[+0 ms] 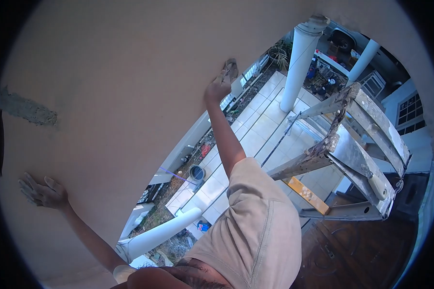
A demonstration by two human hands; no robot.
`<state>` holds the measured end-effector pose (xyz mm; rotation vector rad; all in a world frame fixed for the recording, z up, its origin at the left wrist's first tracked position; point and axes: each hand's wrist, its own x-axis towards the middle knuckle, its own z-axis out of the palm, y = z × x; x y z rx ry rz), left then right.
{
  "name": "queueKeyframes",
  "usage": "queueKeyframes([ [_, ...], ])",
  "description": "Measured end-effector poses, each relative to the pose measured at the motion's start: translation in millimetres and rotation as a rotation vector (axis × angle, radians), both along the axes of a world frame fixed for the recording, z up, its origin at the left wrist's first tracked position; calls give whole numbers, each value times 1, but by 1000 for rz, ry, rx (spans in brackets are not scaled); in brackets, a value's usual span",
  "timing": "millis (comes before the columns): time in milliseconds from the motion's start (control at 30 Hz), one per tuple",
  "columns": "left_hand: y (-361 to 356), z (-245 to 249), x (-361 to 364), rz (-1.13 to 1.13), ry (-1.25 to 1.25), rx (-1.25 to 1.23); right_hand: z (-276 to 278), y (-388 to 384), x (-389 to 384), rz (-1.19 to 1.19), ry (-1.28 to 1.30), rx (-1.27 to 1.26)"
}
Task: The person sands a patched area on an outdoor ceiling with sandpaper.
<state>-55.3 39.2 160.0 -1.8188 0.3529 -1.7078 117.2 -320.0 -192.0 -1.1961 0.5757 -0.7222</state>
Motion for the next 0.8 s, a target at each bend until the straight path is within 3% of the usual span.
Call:
queueKeyframes([
  [67, 2, 1, -3, 8, 3, -5, -8, 62, -34, -230, -188, -329],
  [133, 4, -1, -2, 24, 9, -16, -36, 107, -83, 120, -296, -527],
  [200, 10, 0, -5, 19, 32, 1, -37, 56, -50, 76, -386, -545],
  [233, 8, 1, -3, 24, 34, 6, 1, 16, -26, -215, -283, -610],
  [267, 3, 0, 0, 7, 16, 17, 35, -26, -8, 18, -64, -99],
  [333, 4, -2, -5, -5, 23, 32, 43, -57, 19, -94, -87, 60],
  [400, 3, -2, -1, 3, 4, 15, 49, -35, 23, -141, 24, -9],
  [467, 9, -1, -3, 24, -6, 1, 29, 63, -35, -190, -269, -369],
  [500, 12, -2, -4, 67, 2, -14, 10, 89, -61, -37, -395, -536],
  [533, 12, -3, -5, 61, 12, -12, 5, 99, -80, 128, -508, -698],
  [600, 13, -2, -5, 43, 12, -6, 11, 53, -45, 72, -575, -835],
  [667, 10, -4, -2, 30, -3, -19, 103, -18, 3, -194, -437, -583],
  [733, 7, -2, -2, 14, 21, -10, 145, -62, 38, -57, -296, -257],
  [800, 1, -2, -2, 0, 0, 1, 159, -41, 28, -207, -346, -327],
])
